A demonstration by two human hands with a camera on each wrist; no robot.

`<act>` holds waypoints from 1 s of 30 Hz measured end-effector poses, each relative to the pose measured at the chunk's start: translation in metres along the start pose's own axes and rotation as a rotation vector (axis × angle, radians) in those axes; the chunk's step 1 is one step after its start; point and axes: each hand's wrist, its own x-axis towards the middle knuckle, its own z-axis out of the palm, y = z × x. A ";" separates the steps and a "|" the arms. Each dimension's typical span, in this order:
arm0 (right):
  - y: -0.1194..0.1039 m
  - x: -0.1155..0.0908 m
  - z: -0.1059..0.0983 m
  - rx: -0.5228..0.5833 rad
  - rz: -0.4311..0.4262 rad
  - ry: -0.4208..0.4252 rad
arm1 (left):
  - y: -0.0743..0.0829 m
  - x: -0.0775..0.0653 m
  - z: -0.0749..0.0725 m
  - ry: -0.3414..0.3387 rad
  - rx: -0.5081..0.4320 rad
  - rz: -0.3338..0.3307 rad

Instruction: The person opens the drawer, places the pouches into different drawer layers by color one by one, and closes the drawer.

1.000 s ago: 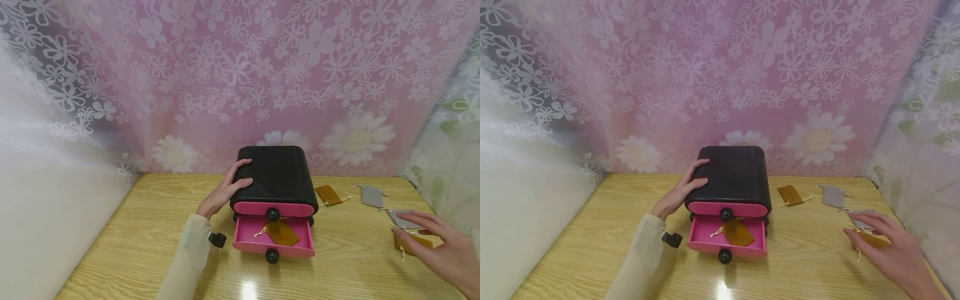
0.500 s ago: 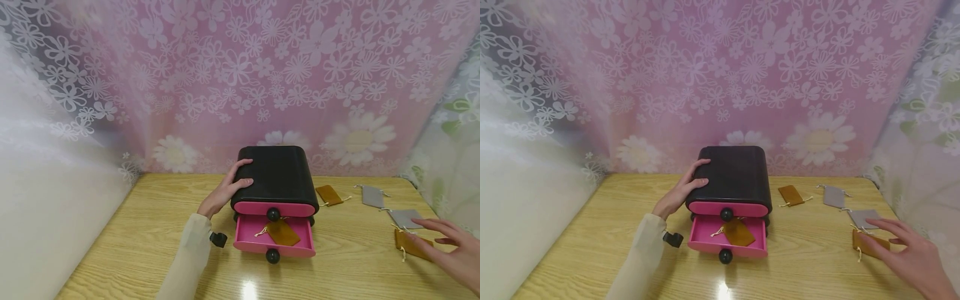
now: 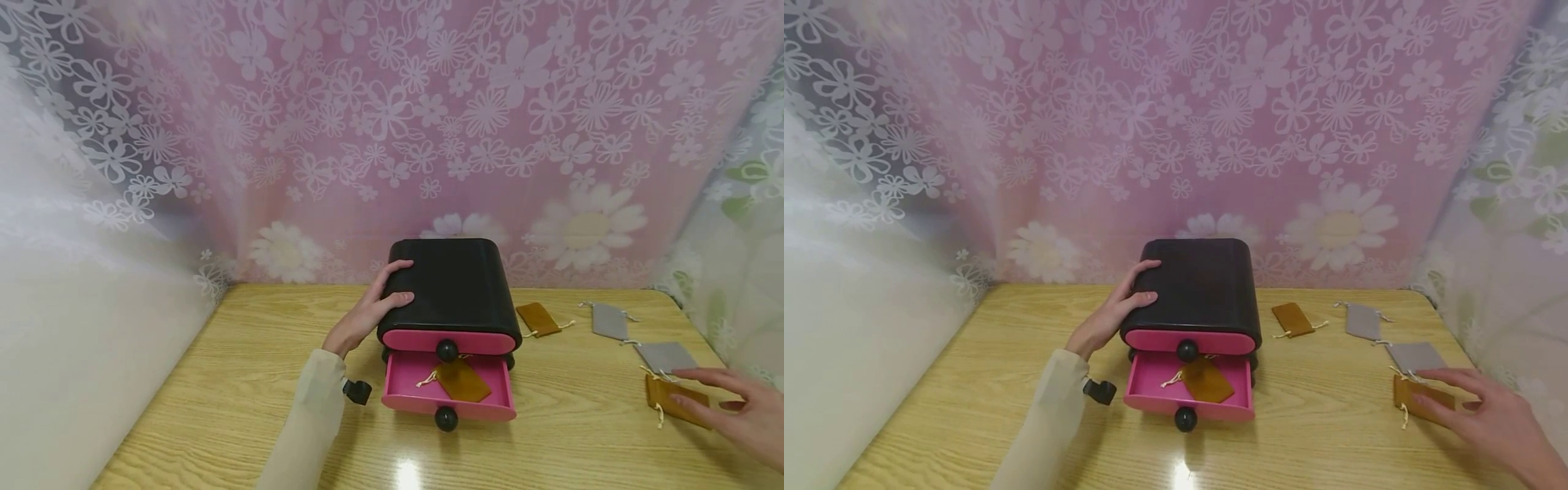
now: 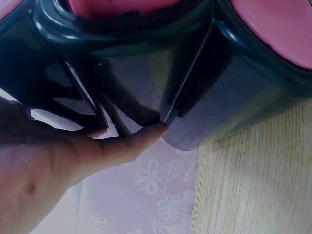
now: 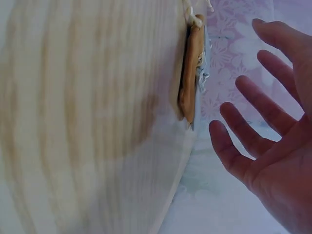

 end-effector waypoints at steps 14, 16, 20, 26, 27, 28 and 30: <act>0.024 0.009 0.001 -0.037 -0.127 -0.101 | 0.000 0.000 -0.001 -0.004 0.010 0.006; 0.026 0.011 0.002 -0.046 -0.177 -0.082 | 0.000 0.000 -0.001 -0.004 0.015 0.008; 0.027 0.015 0.002 -0.065 -0.268 -0.044 | 0.002 0.000 -0.002 -0.001 0.007 0.008; 0.027 0.015 0.001 -0.065 -0.290 -0.070 | 0.003 -0.001 -0.001 -0.015 -0.002 0.009; 0.028 0.015 0.001 -0.065 -0.290 -0.071 | 0.003 -0.001 -0.001 -0.014 -0.003 0.008; 0.028 0.015 0.001 -0.067 -0.292 -0.071 | 0.003 0.000 -0.001 -0.013 -0.001 0.007; 0.029 0.014 0.002 -0.060 -0.304 -0.065 | 0.002 0.000 -0.001 -0.011 0.000 0.006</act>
